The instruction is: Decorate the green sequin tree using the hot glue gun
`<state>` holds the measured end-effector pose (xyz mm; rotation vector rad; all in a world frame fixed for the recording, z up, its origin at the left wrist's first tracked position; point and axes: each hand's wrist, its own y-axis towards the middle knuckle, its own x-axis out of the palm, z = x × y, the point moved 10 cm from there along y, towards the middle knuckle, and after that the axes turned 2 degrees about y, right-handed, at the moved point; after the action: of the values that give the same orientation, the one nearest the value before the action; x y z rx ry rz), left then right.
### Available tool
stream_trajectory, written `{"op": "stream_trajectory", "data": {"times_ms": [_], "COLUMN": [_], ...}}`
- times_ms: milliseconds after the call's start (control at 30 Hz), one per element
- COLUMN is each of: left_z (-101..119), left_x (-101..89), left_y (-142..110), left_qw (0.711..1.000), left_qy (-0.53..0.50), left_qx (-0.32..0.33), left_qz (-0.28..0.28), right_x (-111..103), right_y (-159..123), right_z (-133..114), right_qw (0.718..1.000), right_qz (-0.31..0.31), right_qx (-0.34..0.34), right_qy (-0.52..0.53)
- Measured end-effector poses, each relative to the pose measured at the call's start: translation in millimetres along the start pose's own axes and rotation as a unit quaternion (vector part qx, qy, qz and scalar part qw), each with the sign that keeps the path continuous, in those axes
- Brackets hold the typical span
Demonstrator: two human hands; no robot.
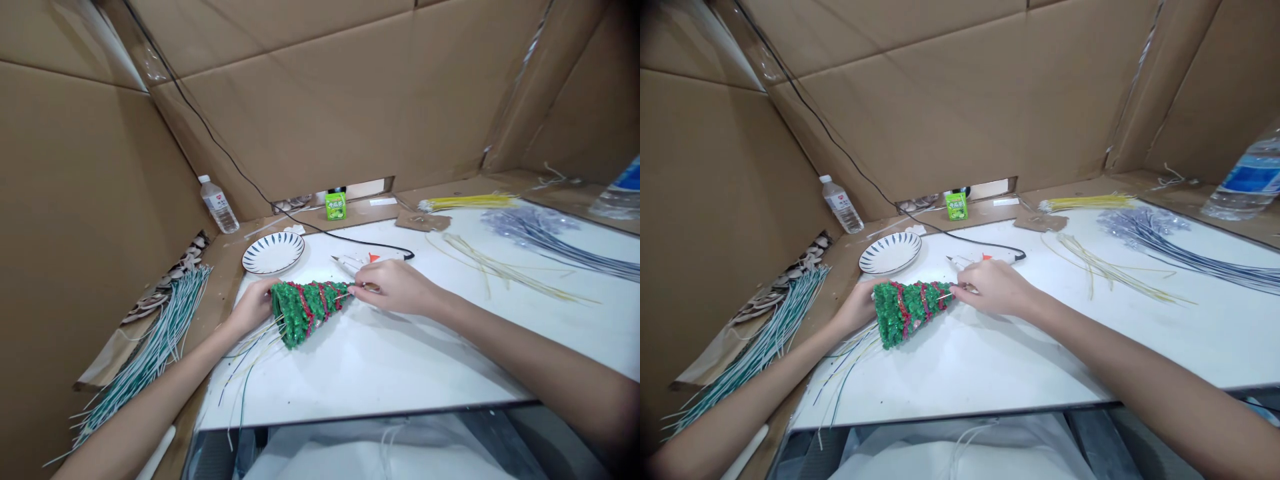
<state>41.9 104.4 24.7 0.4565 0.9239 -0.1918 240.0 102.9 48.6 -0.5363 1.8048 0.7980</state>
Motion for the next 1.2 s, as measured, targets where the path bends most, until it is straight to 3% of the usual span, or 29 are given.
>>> {"op": "stream_trajectory", "data": {"times_ms": [100, 167, 233, 267, 333, 433, 567, 667, 767, 867, 967, 1067, 1200], "left_z": [-0.7, -13.4, -36.9, -51.8, -66.5, -84.2, -94.2, -89.9, -69.8, -31.9, 14.6, 45.6, 59.0], "left_x": [-1.4, -13.7, -28.9, -35.3, -45.5, -53.1, -53.0, -50.3, -49.9, -58.5, -65.5, -45.6, -20.8], "left_y": [2.0, 2.5, -2.5, -8.4, -13.2, -17.4, -15.4, -11.4, -8.1, -10.8, -21.3, -27.5, -32.2], "left_qw": [0.999, 0.985, 0.936, 0.895, 0.864, 0.832, 0.817, 0.825, 0.86, 0.917, 0.966, 0.98, 0.971], "left_qy": [-0.046, -0.136, -0.261, -0.325, -0.351, -0.386, -0.424, -0.427, -0.392, -0.294, -0.102, 0.004, 0.08], "left_qx": [-0.018, -0.074, -0.149, -0.189, -0.208, -0.224, -0.221, -0.208, -0.177, -0.096, 0.022, 0.133, 0.214], "left_qz": [0.013, 0.08, 0.182, 0.24, 0.296, 0.329, 0.322, 0.306, 0.275, 0.252, 0.238, 0.149, 0.074], "right_x": [-1.2, -1.4, -1.3, -1.2, -1.2, -0.7, -0.1, 0.4, -0.1, -1.6, -2.5, -2.3, -2.0], "right_y": [0.0, -0.1, -0.2, -0.3, -0.3, -0.2, 0.1, 0.0, -0.2, -0.2, 0.2, 0.6, 0.0], "right_z": [-0.8, -1.3, -1.3, -1.3, -1.7, -2.6, -1.7, -0.6, -0.3, -1.4, -2.7, -2.9, -2.8], "right_qw": [1.0, 1.0, 1.0, 1.0, 1.0, 1.0, 1.0, 1.0, 1.0, 1.0, 1.0, 1.0, 1.0], "right_qz": [0.005, 0.006, 0.006, 0.006, 0.008, 0.008, 0.011, 0.013, 0.014, 0.017, 0.02, 0.02, 0.018], "right_qx": [-0.004, -0.007, -0.007, -0.007, -0.009, -0.013, -0.015, -0.015, -0.013, -0.013, -0.017, -0.02, -0.021], "right_qy": [-0.003, -0.006, -0.008, -0.009, -0.009, -0.009, -0.008, -0.007, -0.007, -0.005, -0.005, -0.009, -0.014]}}
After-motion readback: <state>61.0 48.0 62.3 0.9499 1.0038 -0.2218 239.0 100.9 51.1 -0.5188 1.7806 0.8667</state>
